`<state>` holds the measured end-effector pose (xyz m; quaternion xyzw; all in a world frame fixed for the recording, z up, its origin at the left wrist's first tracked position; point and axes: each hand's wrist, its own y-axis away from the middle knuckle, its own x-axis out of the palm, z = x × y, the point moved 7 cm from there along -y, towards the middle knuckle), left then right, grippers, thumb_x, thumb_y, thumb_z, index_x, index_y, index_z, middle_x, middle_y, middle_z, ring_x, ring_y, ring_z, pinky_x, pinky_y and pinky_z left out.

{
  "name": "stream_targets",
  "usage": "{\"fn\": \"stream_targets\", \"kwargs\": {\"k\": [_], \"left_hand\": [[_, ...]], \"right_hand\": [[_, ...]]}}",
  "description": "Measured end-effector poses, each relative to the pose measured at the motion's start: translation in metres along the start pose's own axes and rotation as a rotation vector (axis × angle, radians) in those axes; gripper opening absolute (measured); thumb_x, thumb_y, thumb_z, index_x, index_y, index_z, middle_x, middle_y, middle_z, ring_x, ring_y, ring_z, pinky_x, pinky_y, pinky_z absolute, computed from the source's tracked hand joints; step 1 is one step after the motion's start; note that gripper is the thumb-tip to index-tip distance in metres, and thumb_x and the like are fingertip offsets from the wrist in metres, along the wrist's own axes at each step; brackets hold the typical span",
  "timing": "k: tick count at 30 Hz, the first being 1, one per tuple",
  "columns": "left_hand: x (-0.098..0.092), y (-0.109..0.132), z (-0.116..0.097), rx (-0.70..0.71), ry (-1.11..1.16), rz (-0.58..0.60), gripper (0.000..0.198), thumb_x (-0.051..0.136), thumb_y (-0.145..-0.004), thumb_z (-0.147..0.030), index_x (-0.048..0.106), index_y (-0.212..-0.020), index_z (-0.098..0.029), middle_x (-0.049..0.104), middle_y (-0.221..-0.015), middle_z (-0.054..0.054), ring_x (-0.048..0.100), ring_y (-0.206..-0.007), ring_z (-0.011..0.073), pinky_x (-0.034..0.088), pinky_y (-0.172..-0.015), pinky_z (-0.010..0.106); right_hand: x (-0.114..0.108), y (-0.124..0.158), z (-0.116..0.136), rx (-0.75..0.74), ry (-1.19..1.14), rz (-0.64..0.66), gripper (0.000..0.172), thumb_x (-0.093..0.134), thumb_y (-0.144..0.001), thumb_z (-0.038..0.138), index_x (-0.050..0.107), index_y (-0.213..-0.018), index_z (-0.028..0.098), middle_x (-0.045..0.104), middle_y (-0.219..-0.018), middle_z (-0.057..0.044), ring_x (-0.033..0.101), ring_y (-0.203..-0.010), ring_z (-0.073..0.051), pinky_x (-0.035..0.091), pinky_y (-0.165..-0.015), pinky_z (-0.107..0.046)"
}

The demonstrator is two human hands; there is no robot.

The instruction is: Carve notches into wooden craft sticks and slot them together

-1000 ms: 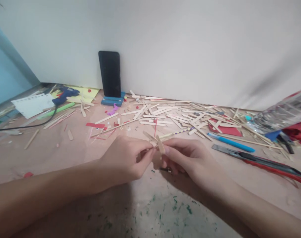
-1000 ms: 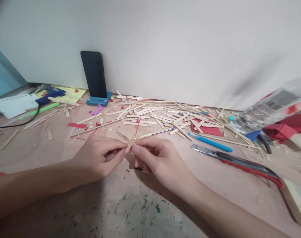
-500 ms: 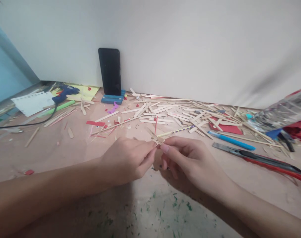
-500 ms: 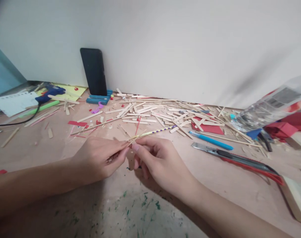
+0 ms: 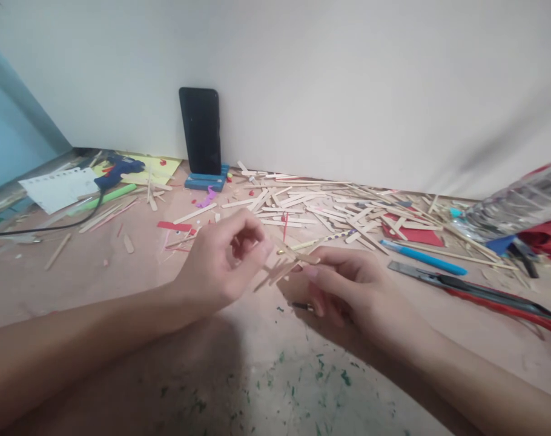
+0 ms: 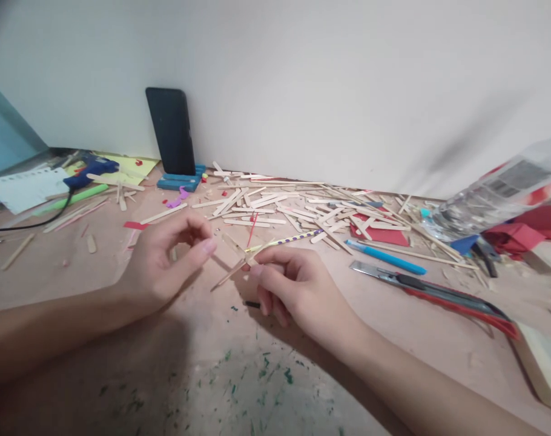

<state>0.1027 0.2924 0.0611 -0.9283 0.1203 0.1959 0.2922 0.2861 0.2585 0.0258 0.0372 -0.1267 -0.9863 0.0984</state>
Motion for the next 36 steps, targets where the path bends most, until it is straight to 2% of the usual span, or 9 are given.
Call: {"fn": "stream_targets", "kwargs": {"k": [2,4,7,10,15,23,27,33,36], "left_hand": [[0.001,-0.003,0.002,-0.041,0.091,0.022,0.002,0.064,-0.098,-0.022,0.065,-0.098,-0.02,0.066,-0.088,-0.001,0.063,-0.082,0.0125,0.052,-0.076,0.025],[0.009,-0.003,0.002,-0.067,0.159,0.113,0.006,0.064,-0.098,-0.023,0.069,-0.102,-0.02,0.071,-0.093,0.0,0.066,-0.085,0.013,0.054,-0.078,0.026],[0.021,0.0,0.004,-0.14,0.286,0.218,0.011,0.063,-0.099,-0.021,0.074,-0.096,-0.019,0.073,-0.084,0.001,0.068,-0.071,0.0115,0.055,-0.065,0.023],[0.027,0.005,0.01,-0.278,0.434,0.233,0.013,0.065,-0.099,-0.024,0.075,-0.095,-0.017,0.069,-0.066,-0.001,0.065,-0.054,0.0104,0.055,-0.052,0.021],[0.029,0.007,0.015,-0.346,0.512,0.222,0.013,0.068,-0.097,-0.024,0.076,-0.092,-0.015,0.068,-0.063,-0.001,0.065,-0.051,0.0096,0.055,-0.048,0.018],[0.031,0.008,0.018,-0.369,0.549,0.23,0.016,0.067,-0.099,-0.028,0.076,-0.093,-0.016,0.069,-0.067,0.001,0.067,-0.055,0.0116,0.057,-0.05,0.021],[0.031,0.01,0.018,-0.394,0.541,0.24,0.015,0.068,-0.097,-0.027,0.076,-0.09,-0.016,0.069,-0.065,0.001,0.067,-0.055,0.0122,0.056,-0.05,0.022],[0.032,0.009,0.018,-0.412,0.546,0.247,0.017,0.069,-0.096,-0.027,0.077,-0.086,-0.016,0.069,-0.064,0.001,0.066,-0.054,0.0121,0.056,-0.05,0.022],[0.033,0.007,0.018,-0.418,0.566,0.259,0.019,0.068,-0.096,-0.028,0.076,-0.084,-0.015,0.068,-0.064,0.001,0.065,-0.053,0.0116,0.055,-0.049,0.022]], "right_hand": [[0.0,-0.003,-0.003,0.003,-0.021,0.079,0.033,0.076,-0.091,0.042,0.064,-0.071,0.02,0.052,-0.046,0.004,0.043,-0.041,-0.01,0.031,-0.044,-0.026],[0.002,-0.006,-0.006,0.003,-0.049,0.145,0.033,0.076,-0.093,0.044,0.065,-0.072,0.02,0.052,-0.049,0.004,0.045,-0.044,-0.011,0.035,-0.047,-0.026],[0.009,-0.006,-0.009,0.024,-0.142,0.197,0.034,0.079,-0.091,0.043,0.065,-0.071,0.02,0.049,-0.053,0.004,0.044,-0.049,-0.01,0.036,-0.051,-0.027],[0.016,-0.002,-0.009,0.048,-0.219,0.211,0.036,0.083,-0.089,0.046,0.064,-0.074,0.019,0.046,-0.058,0.005,0.04,-0.051,-0.009,0.031,-0.049,-0.026],[0.024,0.004,-0.007,0.107,-0.261,0.25,0.034,0.077,-0.094,0.051,0.063,-0.086,0.021,0.037,-0.059,0.008,0.03,-0.046,-0.007,0.02,-0.042,-0.025],[0.015,0.002,-0.009,0.061,-0.057,0.227,0.038,0.068,-0.1,0.055,0.065,-0.087,0.02,0.038,-0.06,0.007,0.035,-0.046,-0.008,0.029,-0.042,-0.024],[0.014,0.001,-0.006,0.065,0.024,0.187,0.04,0.068,-0.098,0.057,0.065,-0.084,0.02,0.037,-0.058,0.006,0.034,-0.043,-0.009,0.027,-0.039,-0.025],[0.01,0.002,0.017,-0.136,0.377,0.058,0.04,0.06,-0.102,0.047,0.073,-0.076,0.018,0.054,-0.069,-0.003,0.045,-0.058,-0.014,0.036,-0.05,-0.028],[0.01,0.0,0.017,-0.162,0.399,0.062,0.038,0.059,-0.103,0.044,0.075,-0.079,0.019,0.057,-0.07,-0.003,0.048,-0.06,-0.014,0.038,-0.052,-0.028]]}}
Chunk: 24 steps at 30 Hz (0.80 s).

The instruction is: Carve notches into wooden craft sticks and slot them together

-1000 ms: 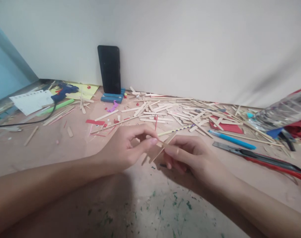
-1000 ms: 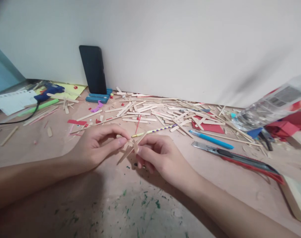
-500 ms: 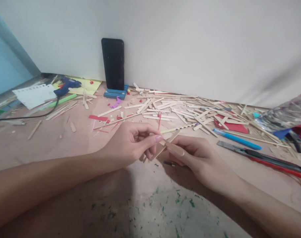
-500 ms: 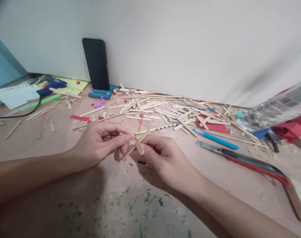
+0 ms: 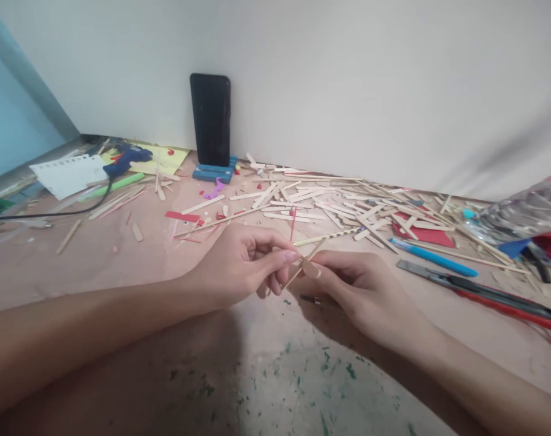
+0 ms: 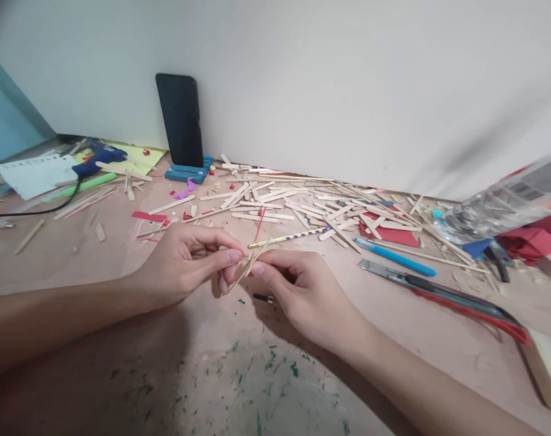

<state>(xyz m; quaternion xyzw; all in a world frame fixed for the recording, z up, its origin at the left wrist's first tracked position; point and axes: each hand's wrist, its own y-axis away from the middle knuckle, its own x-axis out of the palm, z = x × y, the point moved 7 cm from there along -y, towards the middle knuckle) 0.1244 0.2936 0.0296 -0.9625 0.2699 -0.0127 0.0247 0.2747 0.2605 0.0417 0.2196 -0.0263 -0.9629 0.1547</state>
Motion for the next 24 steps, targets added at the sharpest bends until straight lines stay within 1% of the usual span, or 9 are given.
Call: {"fn": "stream_targets", "kwargs": {"k": [2,4,6,10,13,17,20,24], "left_hand": [[-0.0007,-0.0017,0.0,0.0,0.015,0.007,0.021,0.069,-0.097,-0.028,0.074,-0.082,-0.015,0.068,-0.065,0.001,0.065,-0.053,0.0117,0.054,-0.048,0.021],[-0.0032,-0.0037,0.0003,0.004,0.033,0.002,0.021,0.069,-0.098,-0.028,0.073,-0.082,-0.015,0.067,-0.065,0.001,0.066,-0.054,0.0112,0.053,-0.049,0.02],[-0.0061,-0.0057,0.0012,0.004,0.064,-0.005,0.022,0.069,-0.099,-0.029,0.072,-0.082,-0.015,0.066,-0.065,0.0,0.064,-0.053,0.01,0.053,-0.048,0.02],[-0.0062,-0.0077,0.0032,-0.015,0.095,0.024,0.021,0.069,-0.099,-0.027,0.07,-0.082,-0.014,0.065,-0.063,-0.001,0.059,-0.047,0.0086,0.048,-0.044,0.018],[-0.0031,-0.0076,0.0041,-0.045,0.06,0.053,0.019,0.069,-0.097,-0.026,0.07,-0.084,-0.013,0.066,-0.06,-0.001,0.057,-0.043,0.008,0.045,-0.04,0.017],[-0.0003,-0.0076,0.0058,-0.065,0.037,0.075,0.021,0.07,-0.097,-0.029,0.072,-0.085,-0.012,0.065,-0.06,-0.001,0.056,-0.042,0.0068,0.043,-0.038,0.014],[-0.0001,-0.0073,0.0076,-0.066,0.045,0.079,0.022,0.07,-0.097,-0.031,0.072,-0.087,-0.012,0.064,-0.06,-0.002,0.057,-0.042,0.0067,0.044,-0.038,0.014],[0.0011,-0.0051,0.0081,-0.078,0.053,0.091,0.024,0.071,-0.096,-0.033,0.072,-0.086,-0.012,0.064,-0.059,-0.001,0.057,-0.042,0.0075,0.045,-0.039,0.015]], "right_hand": [[0.0018,-0.0009,-0.0035,0.034,-0.059,0.013,0.035,0.061,-0.102,0.043,0.072,-0.078,0.02,0.056,-0.068,-0.002,0.048,-0.058,-0.014,0.037,-0.049,-0.027],[0.0046,-0.0007,-0.0081,0.1,-0.159,0.031,0.033,0.065,-0.099,0.043,0.069,-0.076,0.02,0.051,-0.064,0.001,0.046,-0.053,-0.012,0.035,-0.045,-0.026],[0.0034,0.0003,-0.0105,0.139,-0.221,-0.008,0.029,0.069,-0.096,0.043,0.069,-0.078,0.02,0.051,-0.061,0.002,0.045,-0.051,-0.012,0.035,-0.044,-0.025],[-0.0048,0.0012,-0.0086,0.099,-0.231,-0.139,0.021,0.079,-0.088,0.037,0.073,-0.079,0.019,0.058,-0.06,0.001,0.05,-0.054,-0.012,0.04,-0.047,-0.024],[-0.0033,0.0,-0.009,0.094,-0.249,-0.126,0.019,0.079,-0.085,0.033,0.073,-0.075,0.018,0.062,-0.063,0.0,0.051,-0.055,-0.012,0.042,-0.049,-0.024],[-0.0041,-0.001,-0.0041,0.032,-0.161,-0.123,0.018,0.076,-0.088,0.03,0.074,-0.074,0.018,0.069,-0.069,-0.002,0.057,-0.061,-0.012,0.048,-0.057,-0.024],[-0.0048,-0.0005,-0.0019,0.006,-0.147,-0.122,0.021,0.074,-0.09,0.03,0.073,-0.073,0.018,0.066,-0.065,0.0,0.055,-0.057,-0.011,0.046,-0.055,-0.024],[-0.0047,-0.0002,-0.0009,-0.012,-0.138,-0.108,0.021,0.073,-0.092,0.03,0.074,-0.075,0.017,0.066,-0.066,0.0,0.054,-0.059,-0.011,0.045,-0.055,-0.023]]}}
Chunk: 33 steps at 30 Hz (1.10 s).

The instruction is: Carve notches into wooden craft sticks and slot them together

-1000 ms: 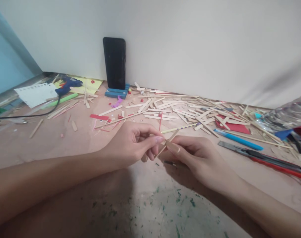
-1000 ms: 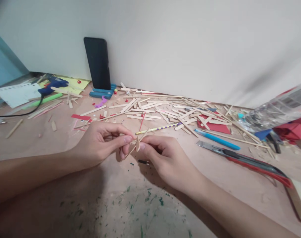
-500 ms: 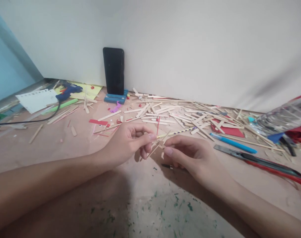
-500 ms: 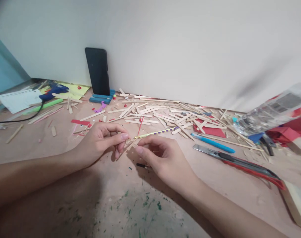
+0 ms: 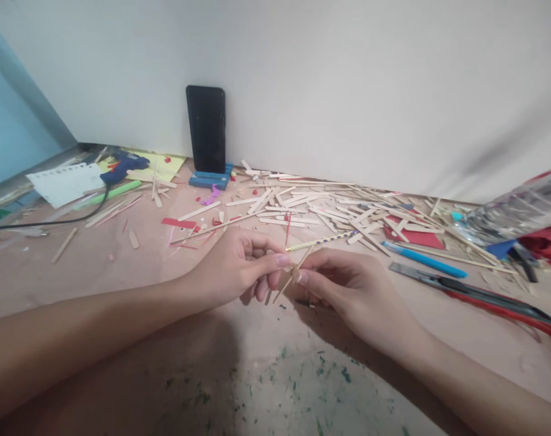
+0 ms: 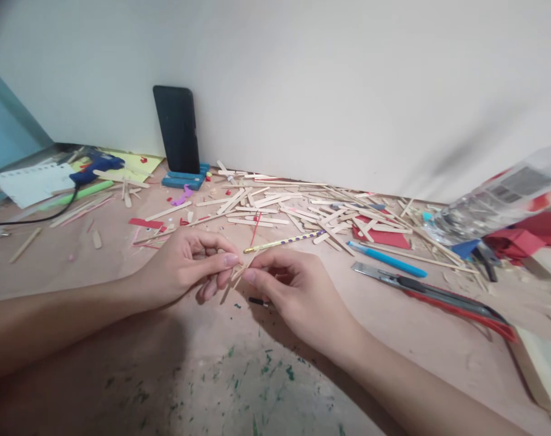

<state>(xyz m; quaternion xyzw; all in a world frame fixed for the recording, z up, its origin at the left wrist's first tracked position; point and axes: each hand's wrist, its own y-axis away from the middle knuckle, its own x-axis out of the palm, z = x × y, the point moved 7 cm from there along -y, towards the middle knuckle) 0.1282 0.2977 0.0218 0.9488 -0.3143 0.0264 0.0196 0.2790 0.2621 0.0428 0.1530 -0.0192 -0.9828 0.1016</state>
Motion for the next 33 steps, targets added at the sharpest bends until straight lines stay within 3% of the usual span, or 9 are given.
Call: {"fn": "stream_targets", "kwargs": {"k": [9,19,22,33], "left_hand": [[0.002,0.0,-0.002,-0.014,0.043,-0.034,0.025,0.07,-0.096,-0.031,0.07,-0.079,-0.012,0.066,-0.06,0.0,0.059,-0.042,0.0085,0.044,-0.037,0.015],[0.001,0.001,-0.002,0.001,0.136,-0.092,0.023,0.071,-0.096,-0.029,0.072,-0.078,-0.013,0.068,-0.061,0.0,0.06,-0.045,0.0082,0.05,-0.043,0.016],[0.002,0.002,0.001,-0.019,0.126,-0.097,0.025,0.07,-0.096,-0.03,0.072,-0.078,-0.013,0.067,-0.058,0.0,0.06,-0.044,0.0085,0.049,-0.042,0.016],[0.004,0.004,0.003,-0.025,0.127,-0.104,0.024,0.07,-0.096,-0.033,0.072,-0.082,-0.013,0.068,-0.06,0.001,0.061,-0.045,0.0091,0.049,-0.042,0.016]], "right_hand": [[-0.001,-0.001,-0.003,0.009,0.052,-0.006,0.024,0.069,-0.095,0.036,0.07,-0.078,0.019,0.061,-0.062,0.001,0.053,-0.056,-0.012,0.043,-0.053,-0.025],[0.007,0.0,-0.008,0.026,-0.042,0.086,0.029,0.065,-0.098,0.033,0.067,-0.073,0.02,0.06,-0.066,0.001,0.053,-0.059,-0.012,0.042,-0.054,-0.026],[0.006,0.002,-0.008,0.0,0.017,0.041,0.033,0.061,-0.1,0.027,0.062,-0.068,0.021,0.06,-0.065,0.002,0.053,-0.059,-0.012,0.042,-0.055,-0.025],[0.005,0.003,0.002,-0.116,0.142,0.048,0.03,0.059,-0.1,0.019,0.069,-0.072,0.02,0.067,-0.072,0.002,0.058,-0.069,-0.012,0.046,-0.066,-0.025]]}}
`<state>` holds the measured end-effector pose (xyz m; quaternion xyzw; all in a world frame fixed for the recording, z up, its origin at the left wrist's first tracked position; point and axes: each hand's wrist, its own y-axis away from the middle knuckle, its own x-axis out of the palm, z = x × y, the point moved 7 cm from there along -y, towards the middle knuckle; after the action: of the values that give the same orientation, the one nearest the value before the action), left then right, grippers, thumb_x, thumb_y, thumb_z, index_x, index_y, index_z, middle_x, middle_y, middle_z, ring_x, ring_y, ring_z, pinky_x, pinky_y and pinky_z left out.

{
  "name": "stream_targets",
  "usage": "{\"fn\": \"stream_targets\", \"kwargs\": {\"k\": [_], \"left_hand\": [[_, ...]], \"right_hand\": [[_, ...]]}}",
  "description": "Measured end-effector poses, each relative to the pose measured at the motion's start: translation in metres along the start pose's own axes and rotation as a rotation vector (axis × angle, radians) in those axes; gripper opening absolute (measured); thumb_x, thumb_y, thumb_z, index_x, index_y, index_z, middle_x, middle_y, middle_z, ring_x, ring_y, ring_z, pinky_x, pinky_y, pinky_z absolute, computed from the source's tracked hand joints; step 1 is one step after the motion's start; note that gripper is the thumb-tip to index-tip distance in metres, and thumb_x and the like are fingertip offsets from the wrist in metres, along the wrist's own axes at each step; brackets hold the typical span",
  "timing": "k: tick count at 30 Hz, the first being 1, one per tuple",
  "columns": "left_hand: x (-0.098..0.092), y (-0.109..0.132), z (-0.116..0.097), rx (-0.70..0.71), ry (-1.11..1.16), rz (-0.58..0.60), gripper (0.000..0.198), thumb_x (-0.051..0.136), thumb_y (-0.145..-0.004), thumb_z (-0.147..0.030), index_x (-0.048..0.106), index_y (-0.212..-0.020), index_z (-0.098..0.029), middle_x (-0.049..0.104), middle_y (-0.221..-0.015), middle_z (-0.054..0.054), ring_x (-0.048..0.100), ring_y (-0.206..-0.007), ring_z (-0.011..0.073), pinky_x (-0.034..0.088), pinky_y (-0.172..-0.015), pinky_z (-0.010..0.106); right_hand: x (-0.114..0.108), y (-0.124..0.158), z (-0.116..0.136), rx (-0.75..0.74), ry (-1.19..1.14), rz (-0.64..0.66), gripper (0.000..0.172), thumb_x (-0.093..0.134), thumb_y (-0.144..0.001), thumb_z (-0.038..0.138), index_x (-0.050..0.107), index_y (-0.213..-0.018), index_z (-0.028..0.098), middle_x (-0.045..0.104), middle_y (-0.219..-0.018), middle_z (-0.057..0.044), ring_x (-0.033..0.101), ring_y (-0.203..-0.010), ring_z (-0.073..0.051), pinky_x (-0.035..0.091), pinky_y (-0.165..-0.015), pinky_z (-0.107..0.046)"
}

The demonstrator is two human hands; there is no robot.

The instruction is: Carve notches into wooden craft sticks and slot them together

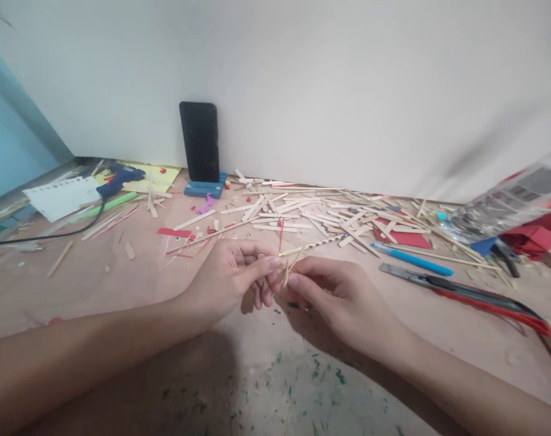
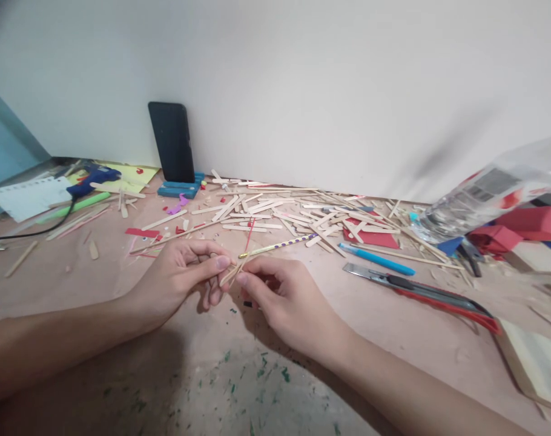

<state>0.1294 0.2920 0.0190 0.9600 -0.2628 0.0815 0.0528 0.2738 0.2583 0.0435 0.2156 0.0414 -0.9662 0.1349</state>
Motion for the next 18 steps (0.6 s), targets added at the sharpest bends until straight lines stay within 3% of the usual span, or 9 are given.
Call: {"fn": "stream_targets", "kwargs": {"k": [8,14,18], "left_hand": [[-0.004,-0.003,0.003,-0.043,0.083,-0.001,0.026,0.075,-0.095,-0.035,0.071,-0.081,-0.013,0.07,-0.069,0.001,0.062,-0.05,0.0085,0.049,-0.044,0.016],[0.0,-0.003,-0.001,-0.013,-0.006,0.023,0.027,0.071,-0.096,-0.035,0.071,-0.079,-0.013,0.067,-0.063,0.001,0.06,-0.048,0.0094,0.05,-0.045,0.02],[-0.003,0.002,-0.008,0.092,-0.155,-0.055,0.019,0.073,-0.095,-0.034,0.067,-0.104,-0.018,0.065,-0.067,-0.004,0.057,-0.052,0.0093,0.048,-0.051,0.021]], "right_hand": [[0.009,0.0,-0.006,0.188,-0.213,0.091,0.027,0.065,-0.098,0.031,0.067,-0.074,0.02,0.06,-0.063,0.002,0.053,-0.055,-0.013,0.042,-0.05,-0.026],[0.003,0.001,-0.007,0.151,-0.171,0.001,0.026,0.069,-0.096,0.032,0.07,-0.073,0.021,0.061,-0.065,0.002,0.053,-0.057,-0.012,0.041,-0.052,-0.025],[-0.001,0.0,-0.008,0.192,-0.229,0.01,0.029,0.072,-0.095,0.03,0.064,-0.069,0.019,0.055,-0.057,0.004,0.046,-0.05,-0.01,0.034,-0.047,-0.024]]}}
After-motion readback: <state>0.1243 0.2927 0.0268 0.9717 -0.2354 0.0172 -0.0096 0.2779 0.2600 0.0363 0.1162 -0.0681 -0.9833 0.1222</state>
